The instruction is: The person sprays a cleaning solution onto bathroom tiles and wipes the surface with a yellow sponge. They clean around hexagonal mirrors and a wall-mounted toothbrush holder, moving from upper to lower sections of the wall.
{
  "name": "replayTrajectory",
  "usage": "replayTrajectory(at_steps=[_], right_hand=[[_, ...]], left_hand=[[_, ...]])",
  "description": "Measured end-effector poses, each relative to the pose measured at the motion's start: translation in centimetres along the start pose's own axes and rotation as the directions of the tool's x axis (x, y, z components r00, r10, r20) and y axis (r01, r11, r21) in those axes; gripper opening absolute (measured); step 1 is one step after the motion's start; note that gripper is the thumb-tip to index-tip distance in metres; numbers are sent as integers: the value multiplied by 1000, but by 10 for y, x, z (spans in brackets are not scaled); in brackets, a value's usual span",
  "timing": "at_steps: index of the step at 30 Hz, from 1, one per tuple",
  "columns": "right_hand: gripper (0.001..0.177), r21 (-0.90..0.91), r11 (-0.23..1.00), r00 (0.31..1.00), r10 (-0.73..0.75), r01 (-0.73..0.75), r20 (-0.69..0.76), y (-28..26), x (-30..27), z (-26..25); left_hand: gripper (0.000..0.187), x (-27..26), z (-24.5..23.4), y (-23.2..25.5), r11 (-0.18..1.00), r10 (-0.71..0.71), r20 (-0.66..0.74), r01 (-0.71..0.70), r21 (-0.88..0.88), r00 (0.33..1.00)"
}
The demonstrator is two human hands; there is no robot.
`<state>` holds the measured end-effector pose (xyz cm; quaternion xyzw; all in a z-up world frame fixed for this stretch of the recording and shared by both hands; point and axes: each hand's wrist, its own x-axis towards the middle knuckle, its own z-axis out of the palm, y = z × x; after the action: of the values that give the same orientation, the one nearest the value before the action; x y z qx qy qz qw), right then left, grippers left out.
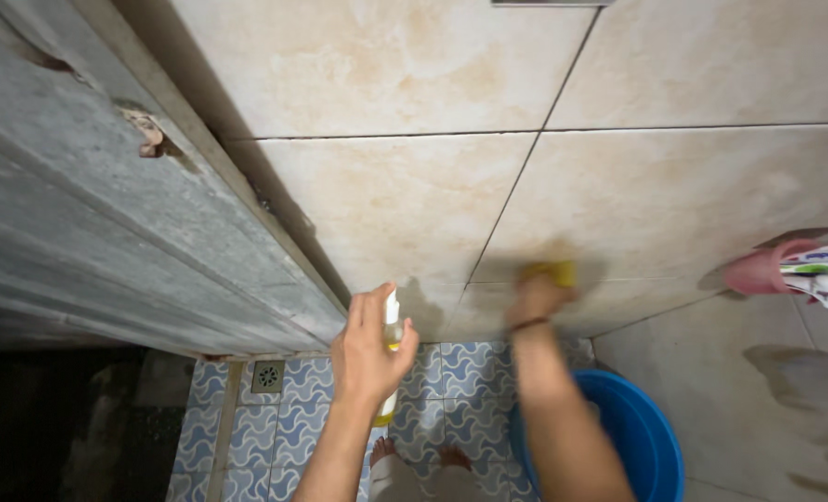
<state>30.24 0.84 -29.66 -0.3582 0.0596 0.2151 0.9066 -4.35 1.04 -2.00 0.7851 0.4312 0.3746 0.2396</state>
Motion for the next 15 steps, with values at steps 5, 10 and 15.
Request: replayTrajectory(at_steps=[5,10,15], right_hand=[[22,-387,885,959,282,-259,4,117,-101,14],[20,-50,958,845,274,-284,460,19,-40,-15],[18,-303,941,983,112,-152,-145,-18,-1,-10]], left_hand=[[51,-5,8,-6,1000,13,21,-13,2,1000],[50,0,13,-5,1000,-9,47,9,-3,999],[51,0,5,-12,1000,-26,13,26,-7,1000]])
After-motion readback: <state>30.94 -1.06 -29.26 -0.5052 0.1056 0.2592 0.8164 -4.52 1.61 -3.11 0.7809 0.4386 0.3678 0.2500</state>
